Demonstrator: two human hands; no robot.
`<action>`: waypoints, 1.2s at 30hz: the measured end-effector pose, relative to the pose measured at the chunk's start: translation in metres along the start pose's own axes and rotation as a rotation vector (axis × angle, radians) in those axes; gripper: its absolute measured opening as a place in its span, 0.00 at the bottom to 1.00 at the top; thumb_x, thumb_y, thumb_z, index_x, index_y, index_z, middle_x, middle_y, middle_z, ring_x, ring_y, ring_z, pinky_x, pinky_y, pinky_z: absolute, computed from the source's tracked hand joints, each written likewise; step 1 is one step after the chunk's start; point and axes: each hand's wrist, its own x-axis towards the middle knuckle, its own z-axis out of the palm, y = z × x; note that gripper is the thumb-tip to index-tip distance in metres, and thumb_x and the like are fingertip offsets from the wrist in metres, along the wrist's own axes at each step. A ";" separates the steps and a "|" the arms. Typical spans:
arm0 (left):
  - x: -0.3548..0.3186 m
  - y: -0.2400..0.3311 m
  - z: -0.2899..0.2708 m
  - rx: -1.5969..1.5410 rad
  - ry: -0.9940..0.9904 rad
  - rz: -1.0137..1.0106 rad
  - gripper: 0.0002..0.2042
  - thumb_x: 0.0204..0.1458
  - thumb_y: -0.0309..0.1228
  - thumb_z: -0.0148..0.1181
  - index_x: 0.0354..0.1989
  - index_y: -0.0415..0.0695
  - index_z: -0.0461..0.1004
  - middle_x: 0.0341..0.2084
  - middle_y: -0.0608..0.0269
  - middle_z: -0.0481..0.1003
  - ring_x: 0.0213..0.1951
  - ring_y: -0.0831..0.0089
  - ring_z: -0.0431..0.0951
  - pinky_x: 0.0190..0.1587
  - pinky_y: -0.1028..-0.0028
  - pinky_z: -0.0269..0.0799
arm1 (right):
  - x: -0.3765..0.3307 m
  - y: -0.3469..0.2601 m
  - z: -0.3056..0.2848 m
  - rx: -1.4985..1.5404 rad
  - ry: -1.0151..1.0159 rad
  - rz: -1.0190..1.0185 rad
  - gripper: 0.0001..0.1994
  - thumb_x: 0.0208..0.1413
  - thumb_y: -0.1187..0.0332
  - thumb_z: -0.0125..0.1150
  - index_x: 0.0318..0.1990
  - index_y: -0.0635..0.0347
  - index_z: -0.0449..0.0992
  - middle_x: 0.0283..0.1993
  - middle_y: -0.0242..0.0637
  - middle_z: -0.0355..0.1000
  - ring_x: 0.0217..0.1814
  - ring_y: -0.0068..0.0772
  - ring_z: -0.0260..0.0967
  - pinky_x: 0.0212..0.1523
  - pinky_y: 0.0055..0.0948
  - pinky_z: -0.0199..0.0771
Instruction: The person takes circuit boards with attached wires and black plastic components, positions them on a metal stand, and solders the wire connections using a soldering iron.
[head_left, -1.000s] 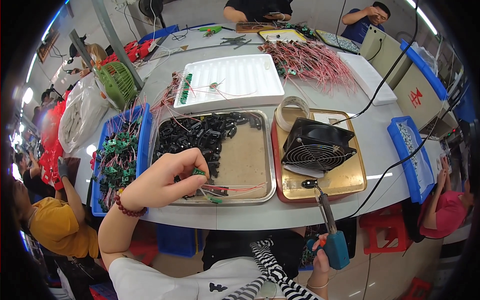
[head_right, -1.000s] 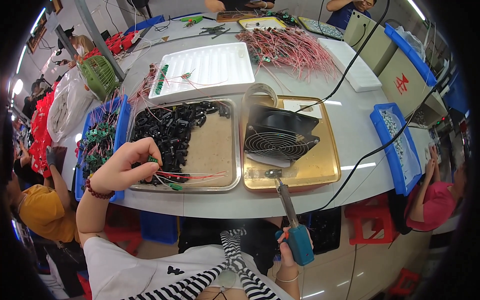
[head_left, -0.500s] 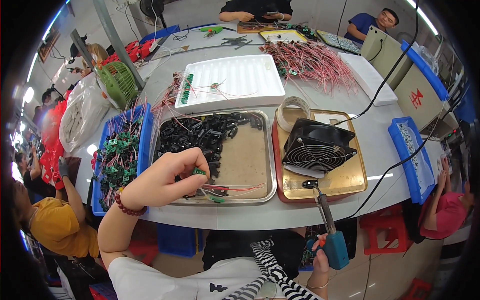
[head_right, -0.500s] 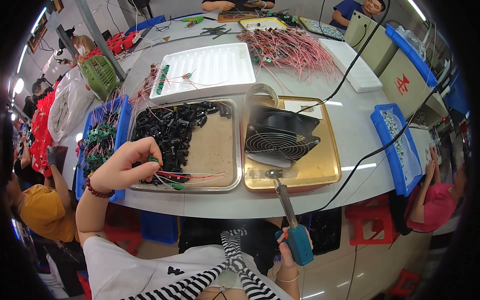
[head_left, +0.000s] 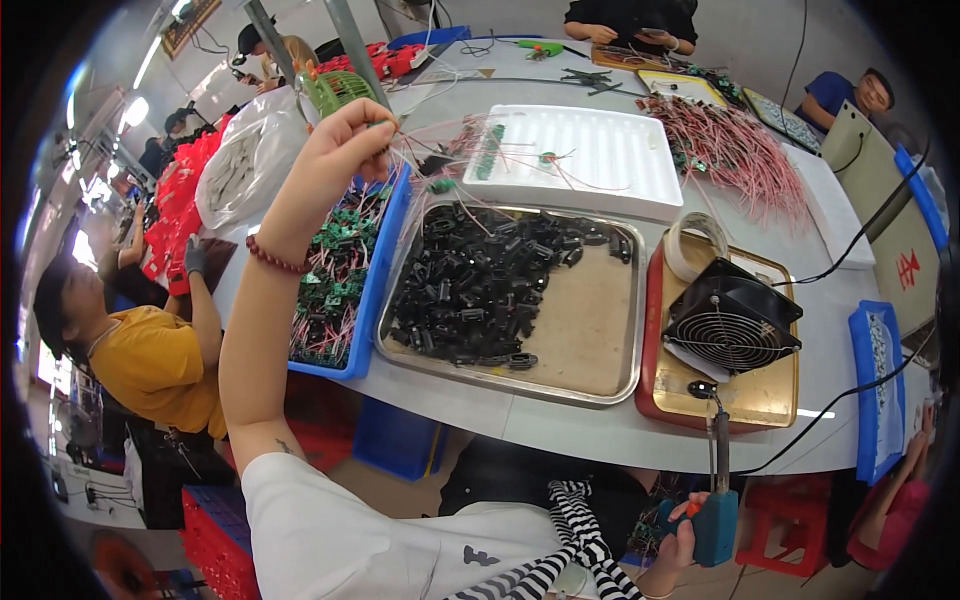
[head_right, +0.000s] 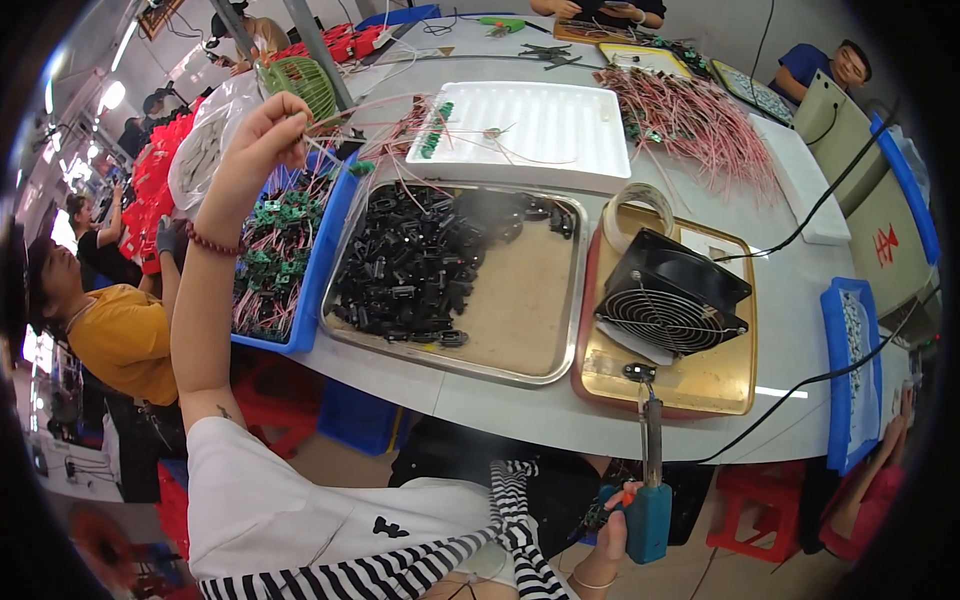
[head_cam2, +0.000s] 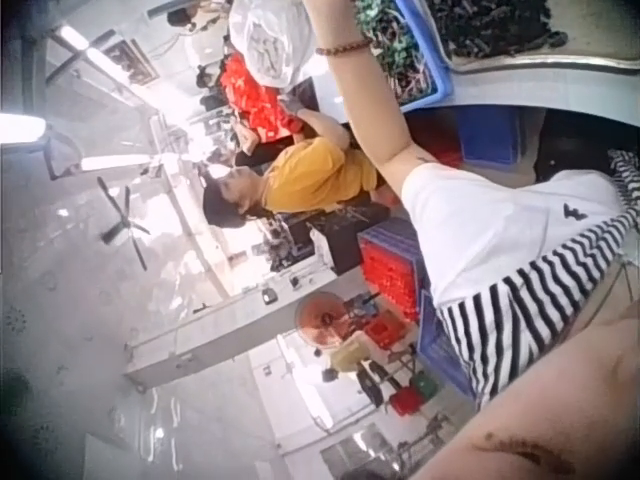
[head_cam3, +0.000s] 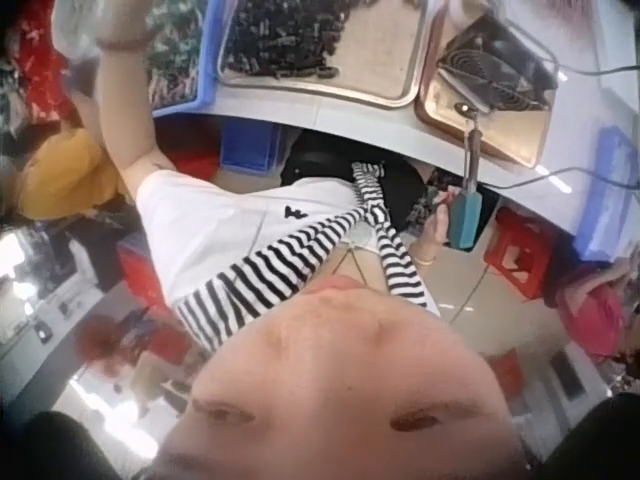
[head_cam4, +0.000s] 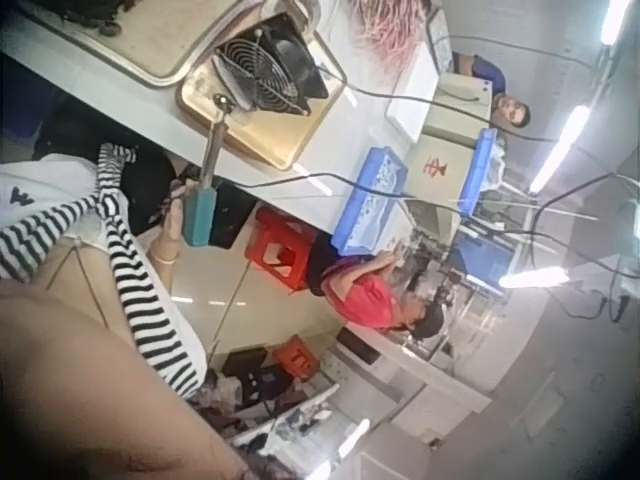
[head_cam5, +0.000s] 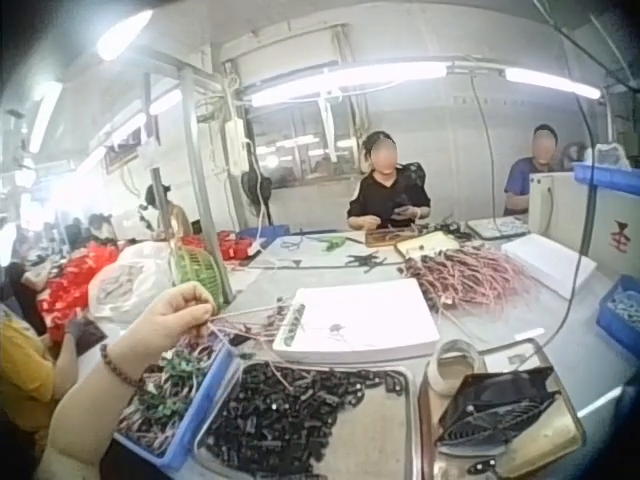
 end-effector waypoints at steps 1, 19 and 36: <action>0.005 -0.007 -0.011 -0.012 -0.003 -0.013 0.06 0.60 0.33 0.54 0.40 0.45 0.69 0.23 0.76 0.69 0.26 0.88 0.70 0.30 0.85 0.66 | 0.000 0.003 -0.005 0.001 -0.004 0.001 0.24 0.46 0.68 0.56 0.52 0.71 0.66 0.48 0.46 0.66 0.31 0.28 0.64 0.33 0.25 0.65; 0.055 -0.175 -0.088 0.126 0.436 -0.262 0.08 0.55 0.35 0.56 0.36 0.44 0.75 0.24 0.67 0.76 0.28 0.79 0.76 0.29 0.78 0.69 | -0.001 0.003 -0.002 -0.052 0.000 -0.024 0.24 0.48 0.67 0.55 0.53 0.70 0.65 0.49 0.45 0.64 0.33 0.27 0.63 0.32 0.24 0.63; -0.006 -0.162 -0.074 0.864 0.329 -0.589 0.14 0.41 0.45 0.64 0.23 0.45 0.79 0.21 0.66 0.79 0.28 0.75 0.77 0.36 0.70 0.67 | -0.009 0.002 0.005 -0.060 0.046 -0.022 0.25 0.47 0.67 0.57 0.54 0.70 0.66 0.49 0.45 0.66 0.34 0.28 0.65 0.34 0.24 0.65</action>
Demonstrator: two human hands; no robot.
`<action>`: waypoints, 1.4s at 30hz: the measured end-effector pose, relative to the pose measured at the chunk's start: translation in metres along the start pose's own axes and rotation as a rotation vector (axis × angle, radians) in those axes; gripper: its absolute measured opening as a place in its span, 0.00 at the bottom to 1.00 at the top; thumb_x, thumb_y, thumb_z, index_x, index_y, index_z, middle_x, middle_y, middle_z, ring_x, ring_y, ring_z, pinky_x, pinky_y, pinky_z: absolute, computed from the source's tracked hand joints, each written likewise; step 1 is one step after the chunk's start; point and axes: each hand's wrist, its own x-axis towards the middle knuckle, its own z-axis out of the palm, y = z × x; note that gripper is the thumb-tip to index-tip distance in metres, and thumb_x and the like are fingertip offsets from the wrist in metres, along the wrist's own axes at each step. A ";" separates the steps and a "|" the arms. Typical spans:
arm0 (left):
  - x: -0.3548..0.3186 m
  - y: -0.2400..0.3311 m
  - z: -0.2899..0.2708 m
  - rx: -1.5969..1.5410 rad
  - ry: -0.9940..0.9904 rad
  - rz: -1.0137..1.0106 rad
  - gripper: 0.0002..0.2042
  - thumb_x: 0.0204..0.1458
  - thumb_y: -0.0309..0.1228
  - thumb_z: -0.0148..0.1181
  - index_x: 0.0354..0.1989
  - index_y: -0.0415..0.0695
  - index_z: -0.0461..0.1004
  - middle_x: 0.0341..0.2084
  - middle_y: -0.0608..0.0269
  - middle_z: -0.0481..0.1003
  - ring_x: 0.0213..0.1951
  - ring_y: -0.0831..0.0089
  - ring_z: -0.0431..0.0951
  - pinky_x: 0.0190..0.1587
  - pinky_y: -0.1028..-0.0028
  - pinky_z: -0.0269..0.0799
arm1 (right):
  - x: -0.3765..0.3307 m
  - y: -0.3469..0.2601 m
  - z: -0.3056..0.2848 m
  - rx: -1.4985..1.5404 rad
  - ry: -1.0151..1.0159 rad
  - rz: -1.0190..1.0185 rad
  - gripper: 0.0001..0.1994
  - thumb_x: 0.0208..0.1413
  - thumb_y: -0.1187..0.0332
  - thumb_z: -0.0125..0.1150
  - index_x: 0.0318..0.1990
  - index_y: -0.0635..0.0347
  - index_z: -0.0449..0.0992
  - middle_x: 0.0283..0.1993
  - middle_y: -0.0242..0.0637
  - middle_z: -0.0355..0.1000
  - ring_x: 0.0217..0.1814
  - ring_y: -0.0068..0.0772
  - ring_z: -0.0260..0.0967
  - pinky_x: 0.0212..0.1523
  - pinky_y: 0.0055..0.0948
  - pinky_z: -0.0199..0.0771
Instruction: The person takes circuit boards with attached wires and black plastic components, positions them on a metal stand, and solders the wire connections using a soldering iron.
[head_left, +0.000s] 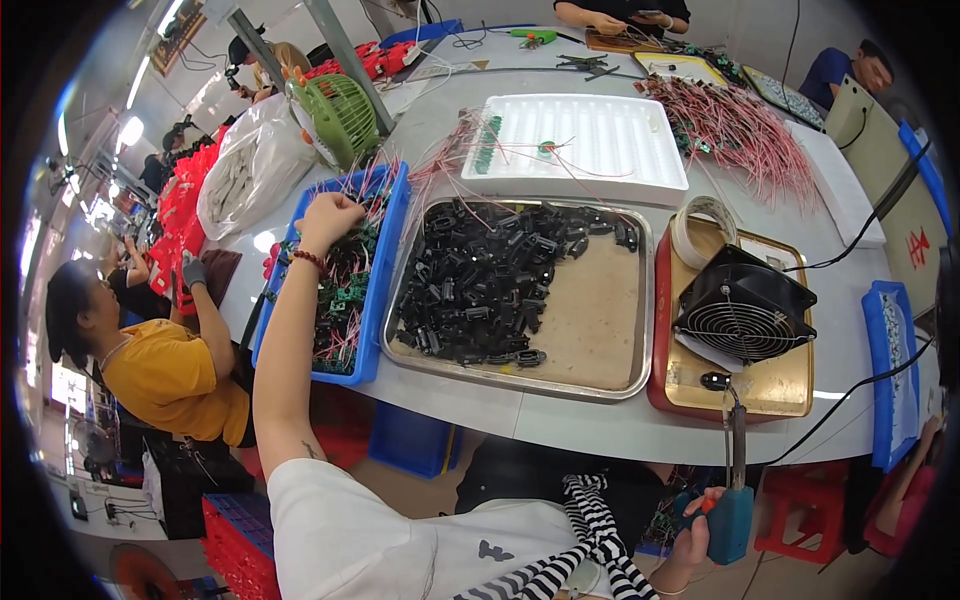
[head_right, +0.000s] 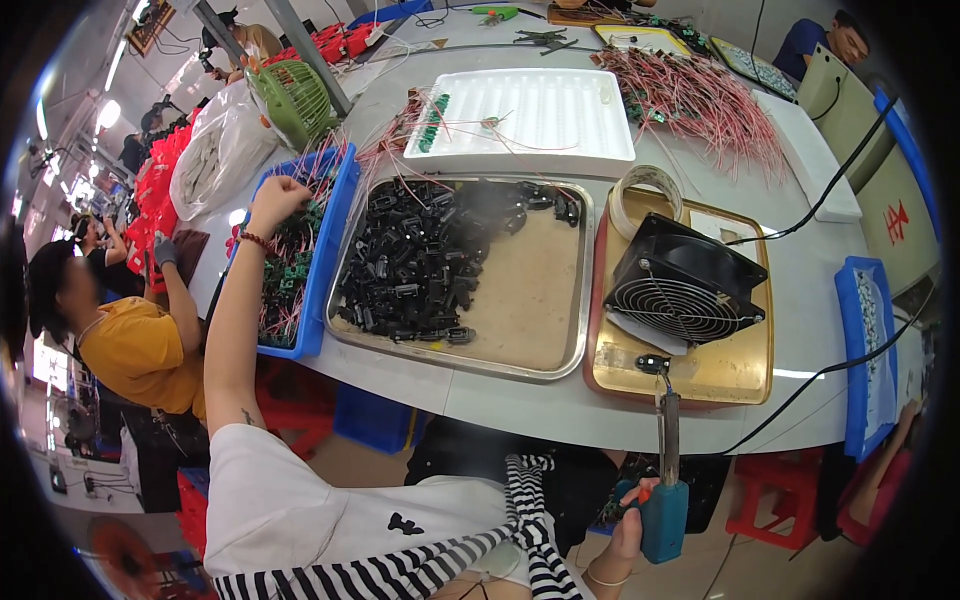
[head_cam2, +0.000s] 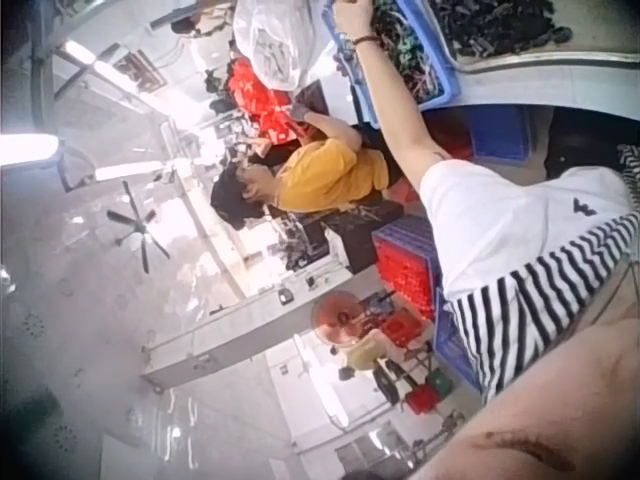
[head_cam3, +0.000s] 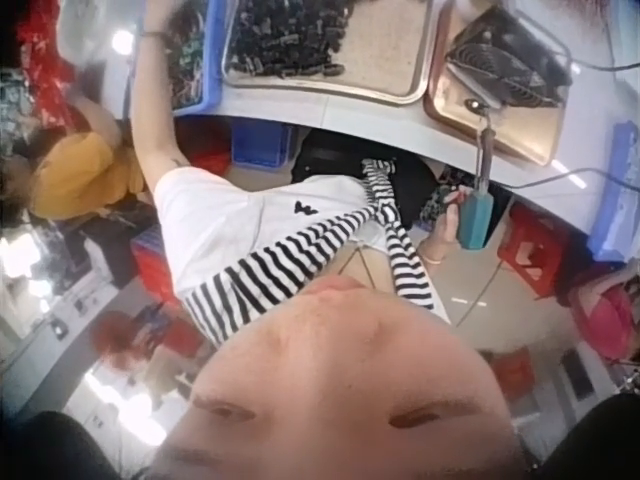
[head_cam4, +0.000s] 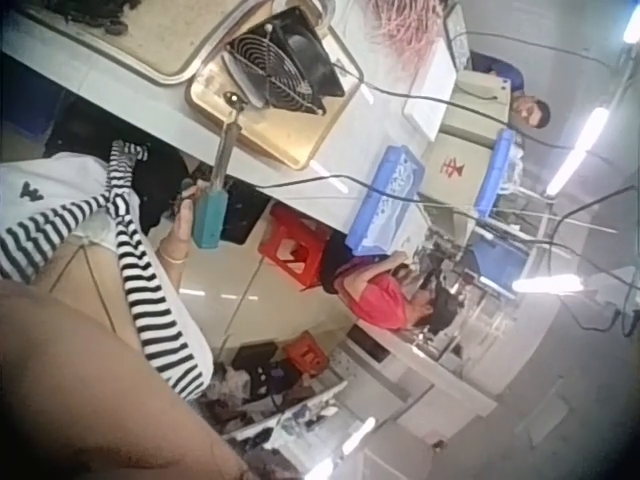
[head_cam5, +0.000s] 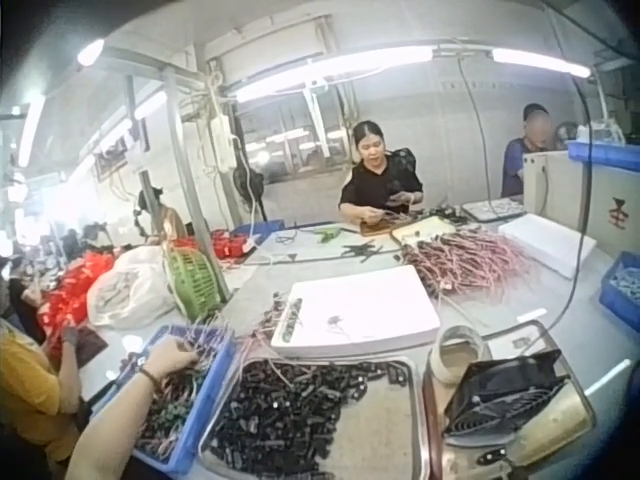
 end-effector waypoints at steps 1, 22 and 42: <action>-0.009 0.013 0.005 0.166 0.013 0.069 0.14 0.40 0.45 0.65 0.24 0.46 0.79 0.24 0.66 0.79 0.30 0.72 0.78 0.40 0.67 0.64 | 0.002 -0.002 0.004 -0.005 0.008 -0.011 0.23 0.49 0.67 0.55 0.52 0.70 0.66 0.49 0.45 0.64 0.33 0.28 0.63 0.33 0.24 0.63; 0.011 0.212 0.118 0.070 -0.057 1.019 0.15 0.49 0.27 0.51 0.45 0.42 0.76 0.37 0.46 0.77 0.42 0.50 0.77 0.48 0.59 0.71 | -0.007 -0.012 -0.009 -0.073 0.012 -0.018 0.27 0.46 0.61 0.64 0.52 0.67 0.66 0.47 0.43 0.65 0.34 0.28 0.65 0.34 0.23 0.65; 0.038 0.276 0.140 -0.972 -0.541 0.361 0.25 0.51 0.30 0.61 0.56 0.40 0.61 0.44 0.55 0.76 0.34 0.67 0.80 0.43 0.71 0.74 | 0.006 -0.014 -0.003 -0.006 0.243 0.020 0.28 0.41 0.55 0.73 0.41 0.72 0.72 0.37 0.43 0.70 0.27 0.28 0.69 0.28 0.22 0.69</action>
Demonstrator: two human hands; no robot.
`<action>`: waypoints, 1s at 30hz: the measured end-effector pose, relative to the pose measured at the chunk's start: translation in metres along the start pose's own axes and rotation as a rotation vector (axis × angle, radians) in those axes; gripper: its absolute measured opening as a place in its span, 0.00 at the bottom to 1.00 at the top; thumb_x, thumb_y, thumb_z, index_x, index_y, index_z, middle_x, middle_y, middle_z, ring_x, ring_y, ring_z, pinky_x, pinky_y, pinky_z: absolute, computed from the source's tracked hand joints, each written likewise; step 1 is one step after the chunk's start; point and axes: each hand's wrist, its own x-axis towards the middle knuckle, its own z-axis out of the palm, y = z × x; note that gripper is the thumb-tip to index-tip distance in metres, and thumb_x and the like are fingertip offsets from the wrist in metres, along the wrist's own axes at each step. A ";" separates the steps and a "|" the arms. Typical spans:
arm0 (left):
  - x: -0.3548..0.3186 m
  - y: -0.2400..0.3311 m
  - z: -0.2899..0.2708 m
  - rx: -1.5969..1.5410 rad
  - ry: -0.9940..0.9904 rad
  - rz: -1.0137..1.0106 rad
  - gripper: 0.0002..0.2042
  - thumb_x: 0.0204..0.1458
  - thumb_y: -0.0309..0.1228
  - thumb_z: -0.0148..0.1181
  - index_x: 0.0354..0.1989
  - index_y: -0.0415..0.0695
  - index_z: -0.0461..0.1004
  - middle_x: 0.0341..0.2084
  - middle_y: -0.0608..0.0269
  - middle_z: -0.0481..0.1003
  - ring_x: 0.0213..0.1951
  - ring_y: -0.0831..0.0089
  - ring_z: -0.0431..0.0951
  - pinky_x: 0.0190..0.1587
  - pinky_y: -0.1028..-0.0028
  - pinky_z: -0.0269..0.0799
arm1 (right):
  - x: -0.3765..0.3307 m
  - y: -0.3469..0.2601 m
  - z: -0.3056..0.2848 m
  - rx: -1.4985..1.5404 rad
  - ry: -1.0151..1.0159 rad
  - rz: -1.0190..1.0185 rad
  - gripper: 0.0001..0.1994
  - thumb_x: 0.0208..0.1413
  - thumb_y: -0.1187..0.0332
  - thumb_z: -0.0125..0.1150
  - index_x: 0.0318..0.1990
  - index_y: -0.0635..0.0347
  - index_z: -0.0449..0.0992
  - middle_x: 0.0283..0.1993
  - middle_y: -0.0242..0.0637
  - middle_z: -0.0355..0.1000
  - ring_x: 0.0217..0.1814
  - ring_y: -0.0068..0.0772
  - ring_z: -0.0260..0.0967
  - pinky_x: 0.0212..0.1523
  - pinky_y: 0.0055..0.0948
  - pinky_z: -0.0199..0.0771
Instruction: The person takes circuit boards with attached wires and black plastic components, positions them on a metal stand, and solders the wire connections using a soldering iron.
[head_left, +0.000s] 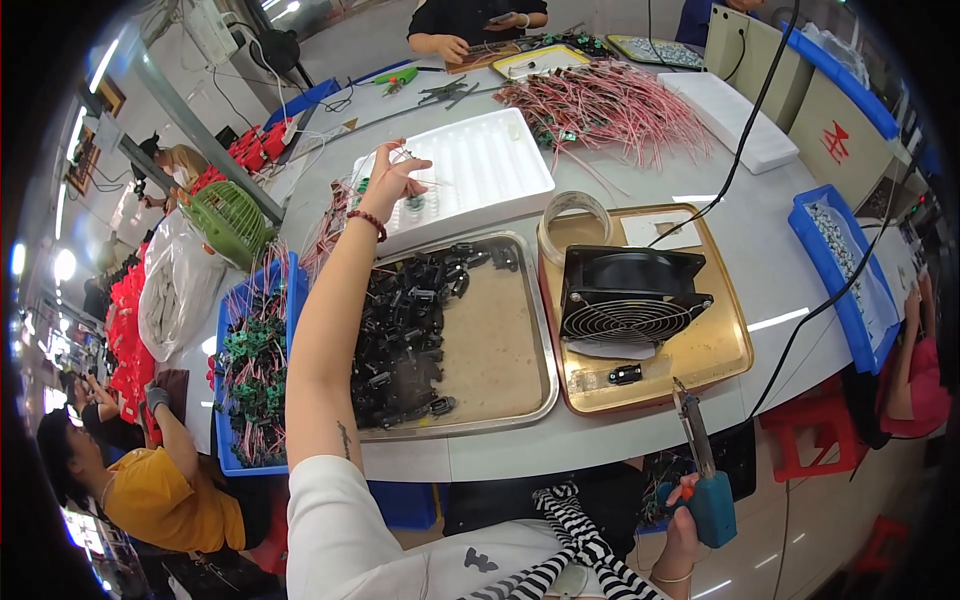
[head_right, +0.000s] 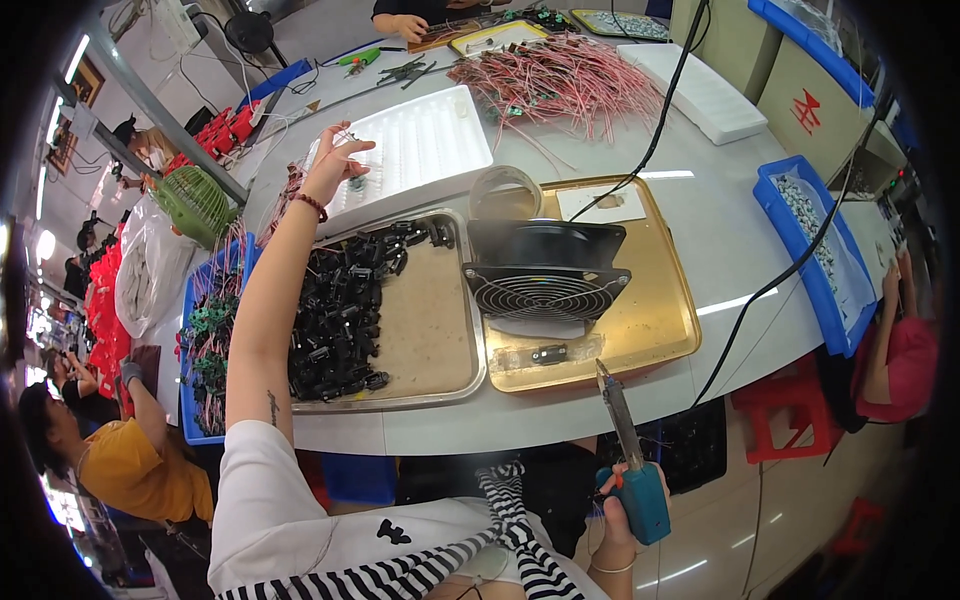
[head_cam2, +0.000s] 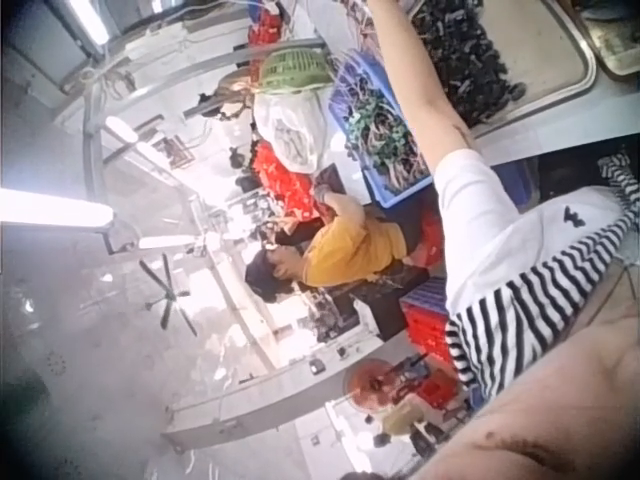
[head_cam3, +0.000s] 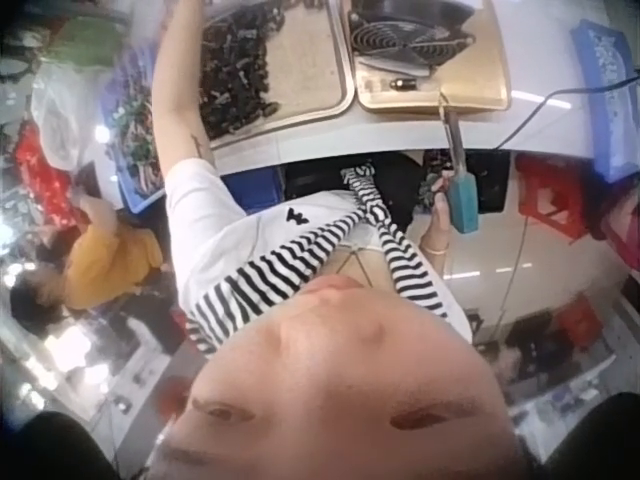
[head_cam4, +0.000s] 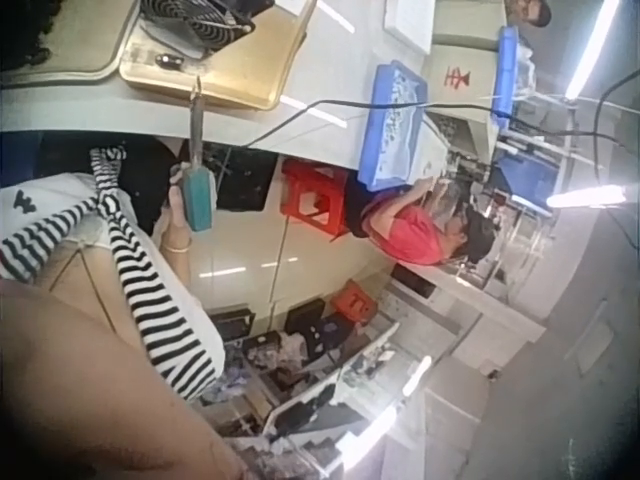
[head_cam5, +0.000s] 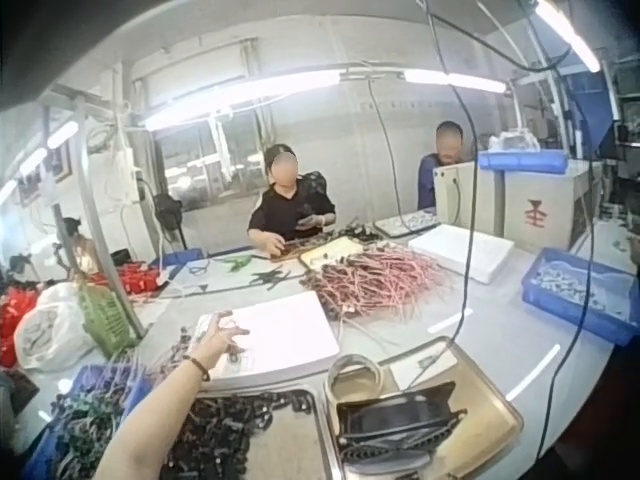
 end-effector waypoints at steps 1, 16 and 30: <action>-0.005 0.003 -0.003 0.109 -0.045 0.005 0.23 0.54 0.32 0.58 0.57 0.41 0.61 0.50 0.52 0.71 0.40 0.66 0.79 0.46 0.70 0.73 | 0.000 0.000 0.000 -0.010 0.006 0.011 0.28 0.41 0.54 0.73 0.41 0.72 0.72 0.37 0.42 0.70 0.27 0.28 0.69 0.28 0.22 0.69; -0.035 -0.003 -0.026 -0.178 0.024 -0.046 0.17 0.61 0.25 0.47 0.58 0.46 0.66 0.51 0.54 0.73 0.52 0.66 0.74 0.50 0.67 0.73 | 0.002 0.005 0.006 -0.036 -0.024 -0.045 0.27 0.43 0.52 0.71 0.38 0.71 0.75 0.34 0.39 0.70 0.25 0.26 0.69 0.25 0.20 0.68; -0.059 0.015 -0.028 0.083 -0.188 -0.052 0.18 0.55 0.27 0.55 0.55 0.46 0.67 0.43 0.61 0.73 0.41 0.77 0.72 0.45 0.72 0.73 | -0.003 0.004 0.003 -0.071 -0.034 -0.062 0.25 0.45 0.53 0.70 0.37 0.71 0.75 0.34 0.40 0.70 0.24 0.26 0.70 0.25 0.21 0.68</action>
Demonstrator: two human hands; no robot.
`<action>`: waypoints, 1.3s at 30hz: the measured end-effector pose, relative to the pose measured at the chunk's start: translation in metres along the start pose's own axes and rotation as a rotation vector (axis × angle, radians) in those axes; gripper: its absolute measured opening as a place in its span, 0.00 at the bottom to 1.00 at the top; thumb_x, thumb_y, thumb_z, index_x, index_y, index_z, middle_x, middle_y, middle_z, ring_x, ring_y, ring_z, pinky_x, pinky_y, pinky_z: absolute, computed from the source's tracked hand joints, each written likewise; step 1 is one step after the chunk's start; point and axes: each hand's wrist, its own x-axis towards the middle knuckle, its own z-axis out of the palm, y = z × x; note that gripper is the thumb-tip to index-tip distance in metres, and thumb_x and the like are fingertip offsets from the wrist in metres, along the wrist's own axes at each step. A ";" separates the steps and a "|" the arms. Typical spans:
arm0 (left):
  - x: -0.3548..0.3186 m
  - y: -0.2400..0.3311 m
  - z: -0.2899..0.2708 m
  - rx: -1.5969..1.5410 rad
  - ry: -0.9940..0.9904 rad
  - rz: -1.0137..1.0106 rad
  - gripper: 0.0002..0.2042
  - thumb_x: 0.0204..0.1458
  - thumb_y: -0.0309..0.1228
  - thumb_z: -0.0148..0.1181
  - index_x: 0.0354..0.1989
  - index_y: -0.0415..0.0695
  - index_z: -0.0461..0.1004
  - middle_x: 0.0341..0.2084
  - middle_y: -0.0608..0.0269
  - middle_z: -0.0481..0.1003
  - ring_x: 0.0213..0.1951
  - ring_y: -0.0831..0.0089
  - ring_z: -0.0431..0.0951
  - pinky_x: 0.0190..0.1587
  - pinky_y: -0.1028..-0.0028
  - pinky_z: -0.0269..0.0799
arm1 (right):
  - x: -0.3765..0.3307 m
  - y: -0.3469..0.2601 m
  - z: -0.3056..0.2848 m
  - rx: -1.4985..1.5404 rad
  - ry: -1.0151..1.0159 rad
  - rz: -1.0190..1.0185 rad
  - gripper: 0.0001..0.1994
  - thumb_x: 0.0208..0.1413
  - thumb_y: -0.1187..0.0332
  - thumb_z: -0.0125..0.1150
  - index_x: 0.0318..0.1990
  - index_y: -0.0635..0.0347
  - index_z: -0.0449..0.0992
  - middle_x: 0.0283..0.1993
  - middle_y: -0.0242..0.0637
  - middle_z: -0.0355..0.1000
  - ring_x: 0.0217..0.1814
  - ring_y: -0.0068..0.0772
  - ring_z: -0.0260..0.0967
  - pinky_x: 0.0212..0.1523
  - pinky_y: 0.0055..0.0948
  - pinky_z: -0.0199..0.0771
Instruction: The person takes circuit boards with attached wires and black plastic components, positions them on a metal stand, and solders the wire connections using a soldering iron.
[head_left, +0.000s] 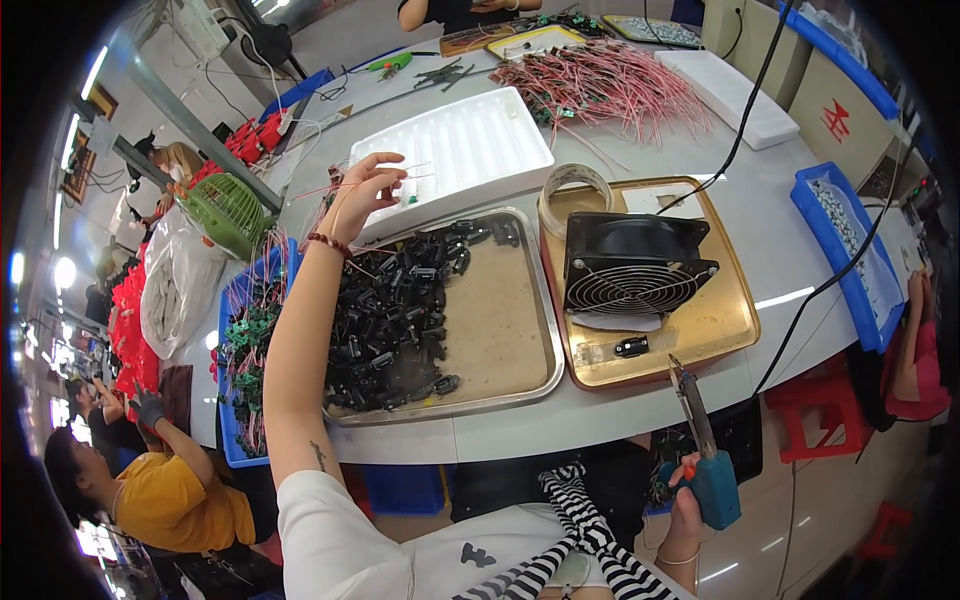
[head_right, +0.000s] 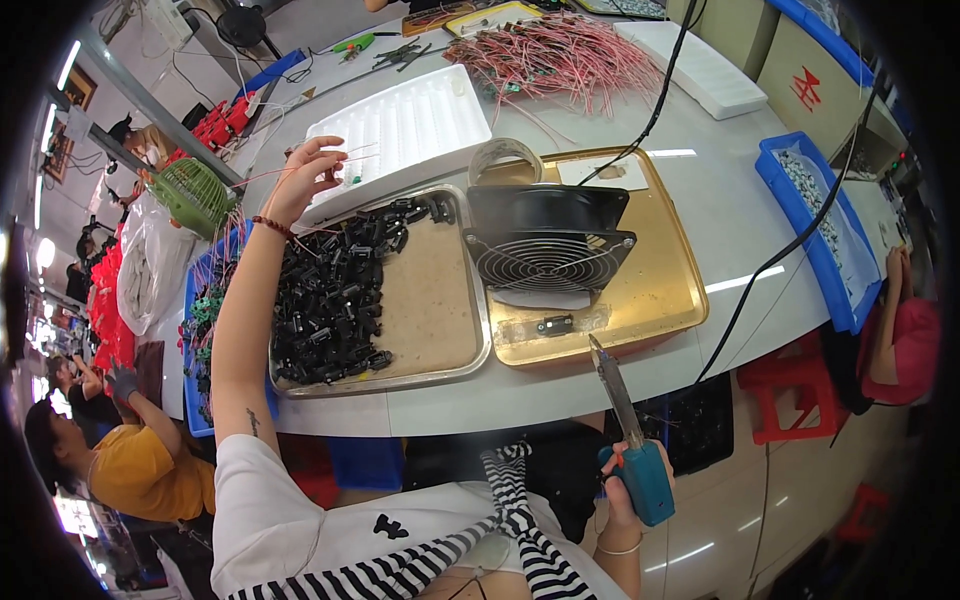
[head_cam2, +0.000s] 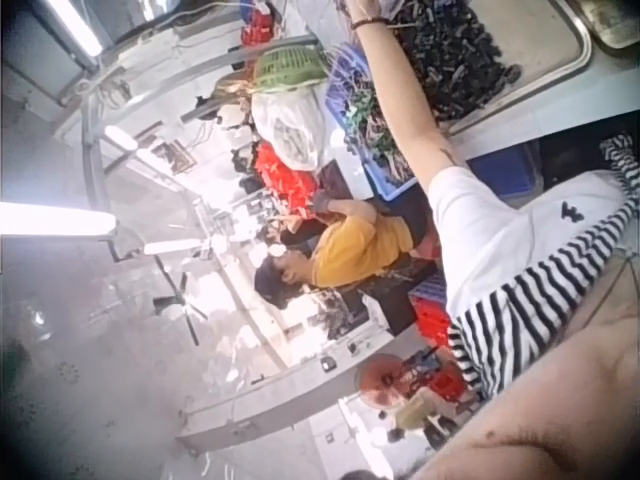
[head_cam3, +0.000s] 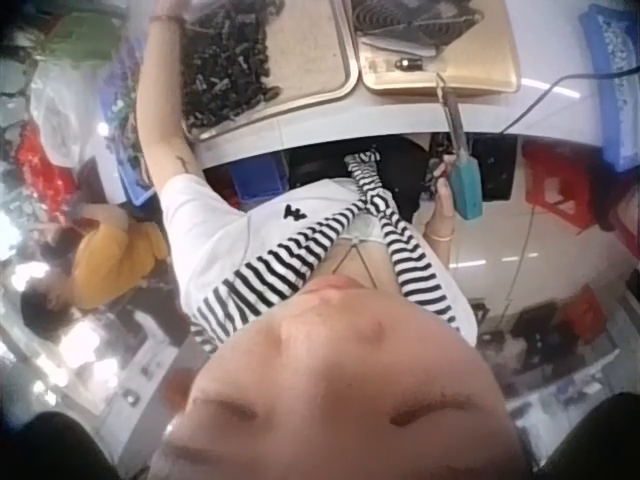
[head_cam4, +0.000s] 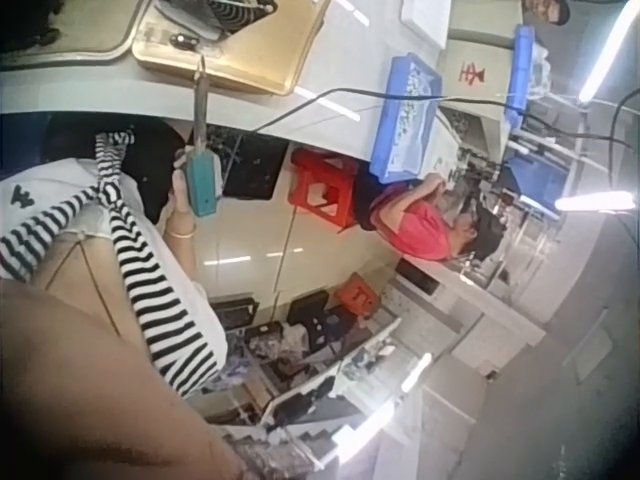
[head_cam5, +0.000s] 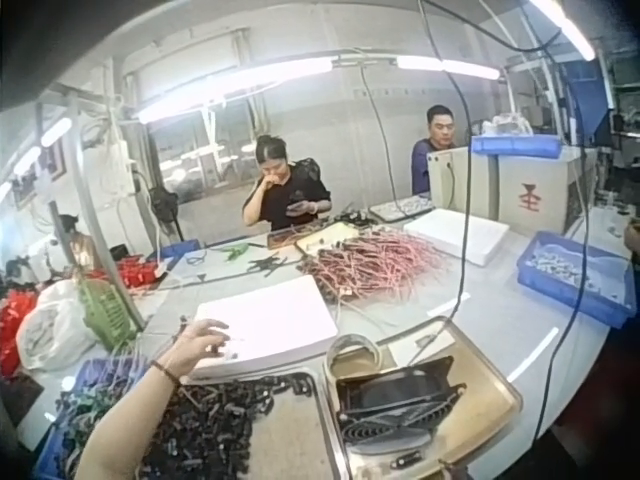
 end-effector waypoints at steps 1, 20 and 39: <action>-0.003 0.002 0.004 0.039 0.021 -0.002 0.11 0.55 0.29 0.56 0.46 0.44 0.74 0.39 0.66 0.74 0.38 0.81 0.71 0.43 0.78 0.69 | 0.000 0.000 0.000 -0.008 -0.007 -0.005 0.25 0.45 0.53 0.70 0.37 0.71 0.75 0.34 0.41 0.70 0.24 0.27 0.69 0.25 0.21 0.67; -0.146 0.034 0.144 0.934 -0.062 0.732 0.17 0.40 0.14 0.53 0.40 0.45 0.73 0.39 0.57 0.68 0.45 0.55 0.62 0.51 0.63 0.61 | 0.000 -0.001 -0.001 0.049 -0.035 0.024 0.23 0.43 0.59 0.69 0.39 0.71 0.74 0.36 0.42 0.69 0.25 0.28 0.69 0.26 0.21 0.69; -0.171 0.011 0.149 0.654 -0.443 0.361 0.13 0.52 0.33 0.61 0.43 0.40 0.75 0.37 0.56 0.75 0.43 0.65 0.75 0.47 0.69 0.70 | 0.000 -0.002 -0.001 0.016 -0.039 -0.026 0.21 0.44 0.60 0.67 0.39 0.70 0.75 0.34 0.41 0.69 0.24 0.27 0.69 0.26 0.22 0.67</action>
